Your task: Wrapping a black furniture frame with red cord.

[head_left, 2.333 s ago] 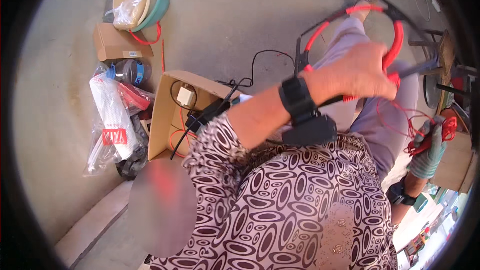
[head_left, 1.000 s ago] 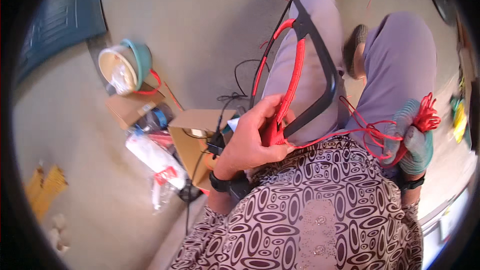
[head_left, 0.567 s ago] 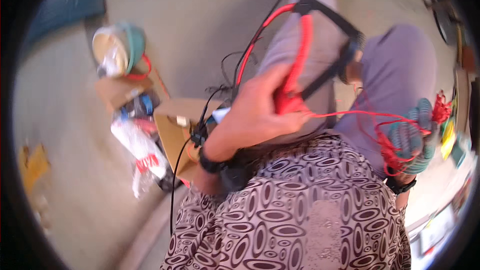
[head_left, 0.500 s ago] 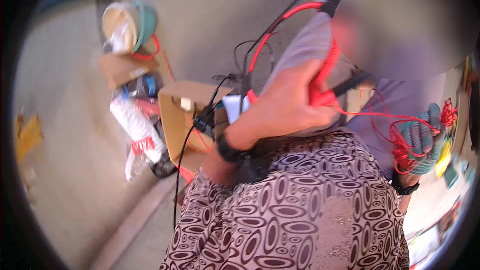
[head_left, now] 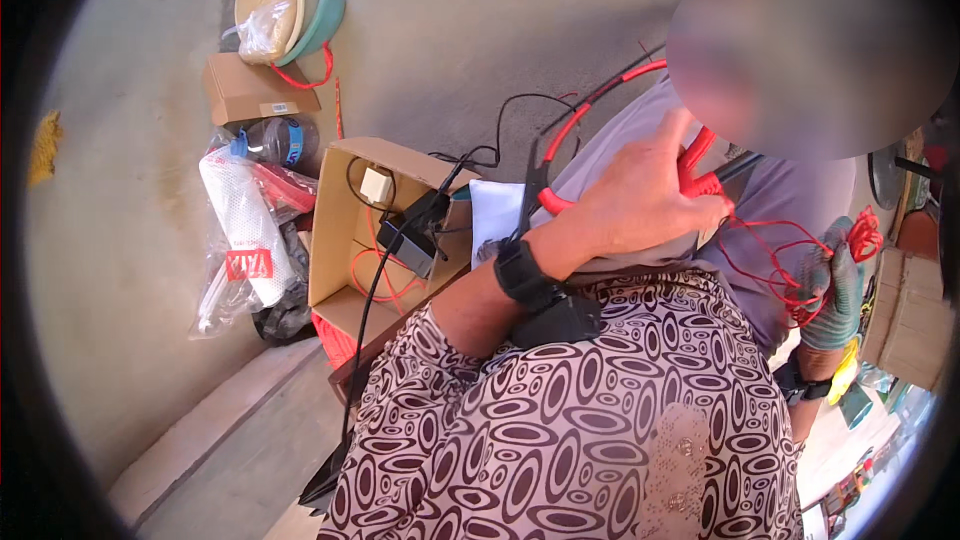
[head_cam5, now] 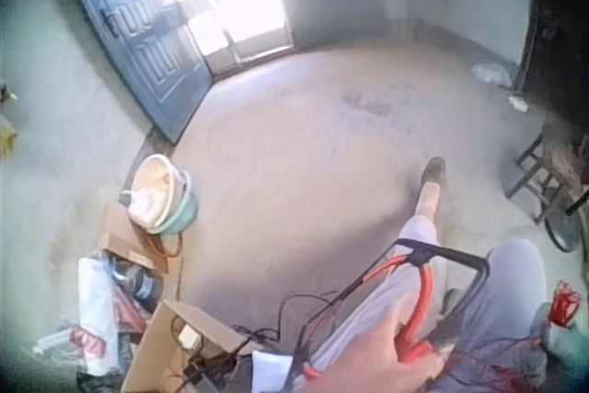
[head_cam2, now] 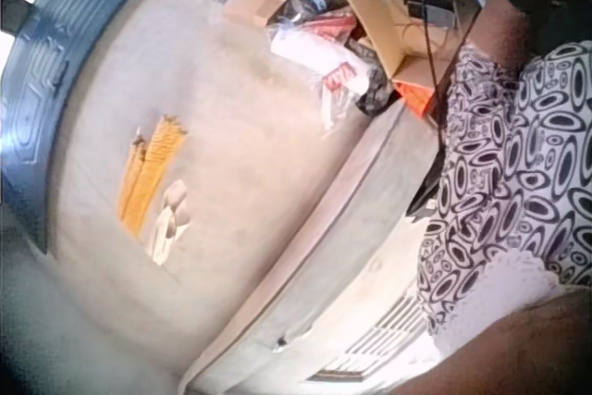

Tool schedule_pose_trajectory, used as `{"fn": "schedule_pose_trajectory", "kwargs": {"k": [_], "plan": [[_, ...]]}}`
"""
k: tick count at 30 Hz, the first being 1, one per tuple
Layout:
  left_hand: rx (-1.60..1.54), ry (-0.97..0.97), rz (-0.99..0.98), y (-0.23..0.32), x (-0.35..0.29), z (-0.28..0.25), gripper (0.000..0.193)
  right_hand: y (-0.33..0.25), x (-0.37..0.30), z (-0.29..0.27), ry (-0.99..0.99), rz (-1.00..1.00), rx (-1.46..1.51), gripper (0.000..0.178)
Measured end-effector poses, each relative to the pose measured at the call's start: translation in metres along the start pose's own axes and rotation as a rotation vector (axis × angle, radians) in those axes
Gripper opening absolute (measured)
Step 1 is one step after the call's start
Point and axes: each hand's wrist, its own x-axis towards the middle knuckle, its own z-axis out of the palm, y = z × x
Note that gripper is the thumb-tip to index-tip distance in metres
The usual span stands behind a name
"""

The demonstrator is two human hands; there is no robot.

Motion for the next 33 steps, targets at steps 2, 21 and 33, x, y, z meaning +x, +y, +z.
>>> {"fn": "schedule_pose_trajectory", "kwargs": {"k": [2, 21, 33], "plan": [[-0.122, 0.074, 0.015, 0.001, 0.004, 0.000, 0.049, -0.007, 0.003, -0.006, 0.310, -0.094, -0.249, 0.021], [0.421, 0.203, 0.322, 0.011, 0.075, -0.010, 0.012, -0.031, 0.004, -0.020, 0.535, -0.062, -0.263, 0.016], [0.270, 0.522, 0.689, 0.081, 0.092, 0.010, 0.007, -0.068, -0.001, -0.009, 0.478, -0.239, -0.309, 0.013]]}}
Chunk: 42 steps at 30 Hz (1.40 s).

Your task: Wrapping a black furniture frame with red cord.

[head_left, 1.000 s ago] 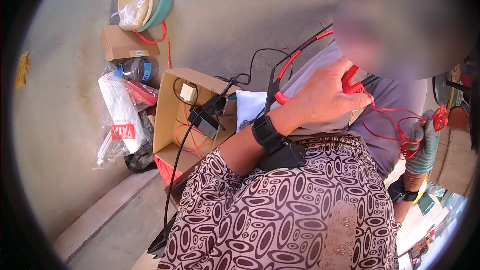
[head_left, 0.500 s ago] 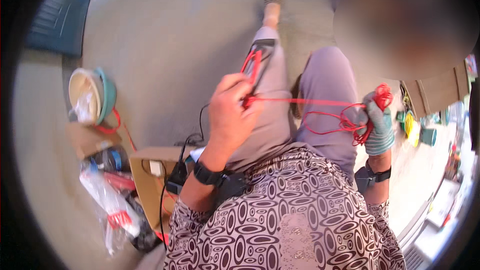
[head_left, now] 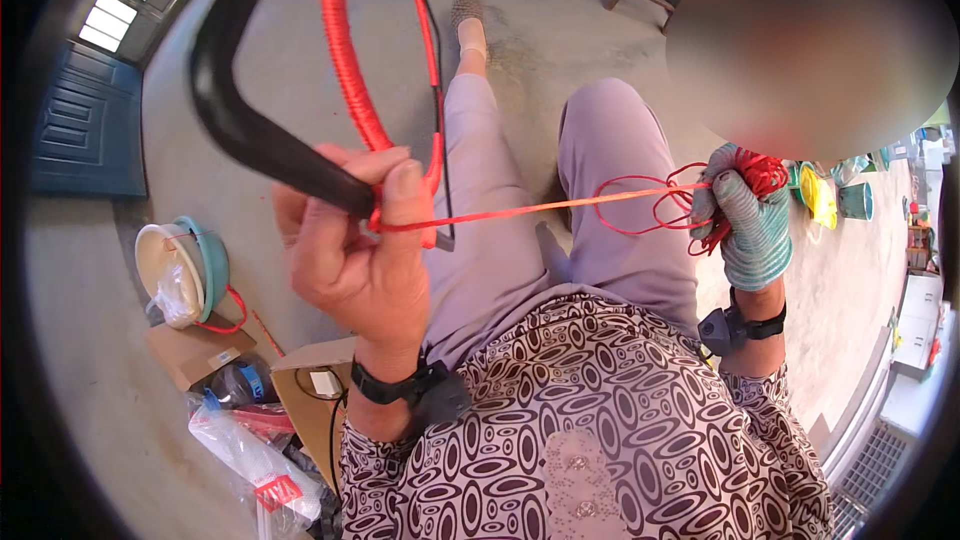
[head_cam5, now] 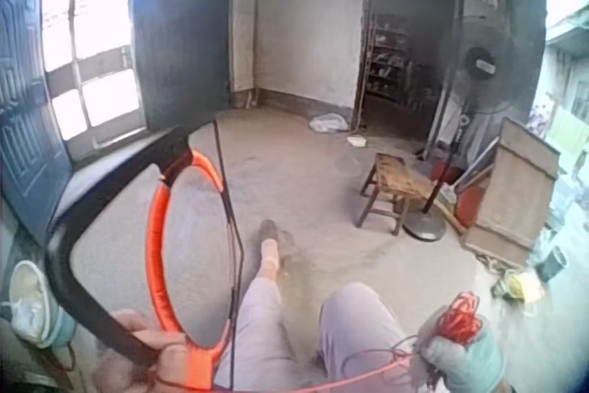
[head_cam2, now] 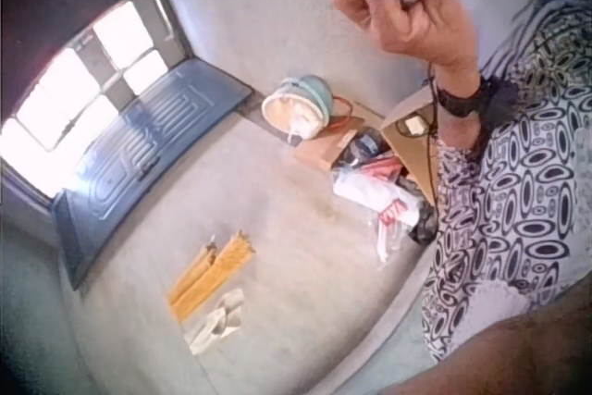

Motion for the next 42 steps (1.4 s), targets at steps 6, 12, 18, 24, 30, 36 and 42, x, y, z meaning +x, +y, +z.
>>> {"fn": "schedule_pose_trajectory", "kwargs": {"k": [6, 12, 18, 24, 30, 36, 42], "plan": [[-0.246, -0.076, -0.281, -0.008, -0.032, 0.029, 0.010, 0.028, 0.010, -0.012, 0.152, 0.169, -0.182, 0.014], [-0.285, -0.146, -0.345, -0.030, -0.055, 0.059, 0.012, 0.046, 0.015, -0.018, 0.171, 0.185, -0.171, 0.012], [-0.187, -0.288, -0.521, -0.068, -0.096, 0.063, 0.010, 0.069, 0.018, -0.028, 0.125, 0.242, -0.171, 0.014], [-0.280, -0.305, -0.558, -0.066, -0.105, 0.062, 0.014, 0.060, 0.026, -0.021, 0.095, 0.254, -0.084, 0.014], [-0.636, -0.437, -0.795, -0.068, -0.110, 0.065, 0.024, 0.049, 0.035, -0.023, 0.093, 0.228, -0.069, 0.014], [-0.630, -0.533, -0.757, -0.071, -0.106, 0.070, 0.033, 0.057, 0.040, -0.042, 0.244, 0.194, -0.095, 0.015], [-0.559, -0.575, -0.755, -0.077, -0.096, 0.070, 0.035, 0.074, 0.064, -0.045, 0.291, 0.306, -0.106, 0.018]]}}
